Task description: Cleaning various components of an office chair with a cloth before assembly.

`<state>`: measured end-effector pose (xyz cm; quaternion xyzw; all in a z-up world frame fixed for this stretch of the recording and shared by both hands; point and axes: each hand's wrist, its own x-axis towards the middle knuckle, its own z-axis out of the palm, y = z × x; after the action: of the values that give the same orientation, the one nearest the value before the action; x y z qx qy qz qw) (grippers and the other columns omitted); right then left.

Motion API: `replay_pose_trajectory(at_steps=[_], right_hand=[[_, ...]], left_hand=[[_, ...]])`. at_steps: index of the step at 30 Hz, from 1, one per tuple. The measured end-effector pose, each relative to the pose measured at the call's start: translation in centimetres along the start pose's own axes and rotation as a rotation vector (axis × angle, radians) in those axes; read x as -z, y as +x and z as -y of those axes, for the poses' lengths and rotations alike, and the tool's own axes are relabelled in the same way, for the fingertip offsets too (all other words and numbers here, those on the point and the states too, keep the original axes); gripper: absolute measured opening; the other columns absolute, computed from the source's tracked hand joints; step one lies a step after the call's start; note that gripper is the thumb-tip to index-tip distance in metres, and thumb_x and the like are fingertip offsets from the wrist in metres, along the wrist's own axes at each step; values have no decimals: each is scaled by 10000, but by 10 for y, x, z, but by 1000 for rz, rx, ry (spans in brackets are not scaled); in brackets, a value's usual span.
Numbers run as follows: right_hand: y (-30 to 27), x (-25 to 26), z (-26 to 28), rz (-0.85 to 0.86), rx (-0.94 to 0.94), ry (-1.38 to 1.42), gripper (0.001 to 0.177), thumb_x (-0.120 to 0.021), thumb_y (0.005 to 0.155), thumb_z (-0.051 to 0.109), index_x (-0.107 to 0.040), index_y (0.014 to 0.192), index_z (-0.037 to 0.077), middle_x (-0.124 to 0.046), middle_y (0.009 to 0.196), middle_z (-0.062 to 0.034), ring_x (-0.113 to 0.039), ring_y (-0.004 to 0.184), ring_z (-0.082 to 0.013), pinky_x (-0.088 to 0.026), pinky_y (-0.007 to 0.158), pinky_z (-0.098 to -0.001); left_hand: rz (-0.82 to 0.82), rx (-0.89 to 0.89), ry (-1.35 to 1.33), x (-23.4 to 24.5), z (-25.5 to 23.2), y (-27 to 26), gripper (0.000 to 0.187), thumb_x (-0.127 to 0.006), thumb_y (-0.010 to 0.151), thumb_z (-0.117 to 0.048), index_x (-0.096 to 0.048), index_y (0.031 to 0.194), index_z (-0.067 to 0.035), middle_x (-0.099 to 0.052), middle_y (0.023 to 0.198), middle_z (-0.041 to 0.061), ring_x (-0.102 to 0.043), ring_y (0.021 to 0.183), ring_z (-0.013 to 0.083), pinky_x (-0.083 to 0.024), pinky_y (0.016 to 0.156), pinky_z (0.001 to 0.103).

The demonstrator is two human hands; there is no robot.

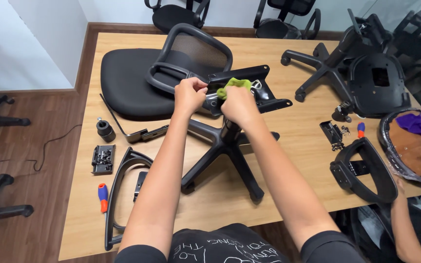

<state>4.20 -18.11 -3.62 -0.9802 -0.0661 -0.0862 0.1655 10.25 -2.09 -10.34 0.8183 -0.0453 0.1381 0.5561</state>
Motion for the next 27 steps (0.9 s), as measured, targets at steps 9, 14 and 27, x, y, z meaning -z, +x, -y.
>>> replay_pose_trajectory(at_steps=[9, 14, 27], right_hand=[[-12, 21, 25, 128, 266, 194, 352, -577, 725, 4, -751, 1029, 34, -715, 955, -261, -665, 943, -463, -529, 845, -513], [-4, 7, -8, 43, 116, 114, 319, -573, 770, 0, -734, 1045, 24, -708, 980, -273, -676, 958, -448, -537, 869, -507], [-19, 4, 28, 53, 182, 160, 301, -583, 758, 24, -761, 1000, 33, -715, 961, -269, -670, 950, -459, -527, 887, -522]], left_hand=[[60, -14, -36, 6, 2, 5, 132, -809, 787, -104, -785, 908, -57, -787, 836, 116, -787, 792, 199, -595, 758, 312], [29, -12, 22, 6, -4, 2, 125, -793, 792, -94, -797, 914, -68, -785, 843, 116, -780, 795, 205, -589, 764, 313], [115, 1, 18, 8, 2, 10, 141, -814, 792, -114, -790, 918, -56, -786, 844, 113, -778, 787, 190, -596, 750, 314]])
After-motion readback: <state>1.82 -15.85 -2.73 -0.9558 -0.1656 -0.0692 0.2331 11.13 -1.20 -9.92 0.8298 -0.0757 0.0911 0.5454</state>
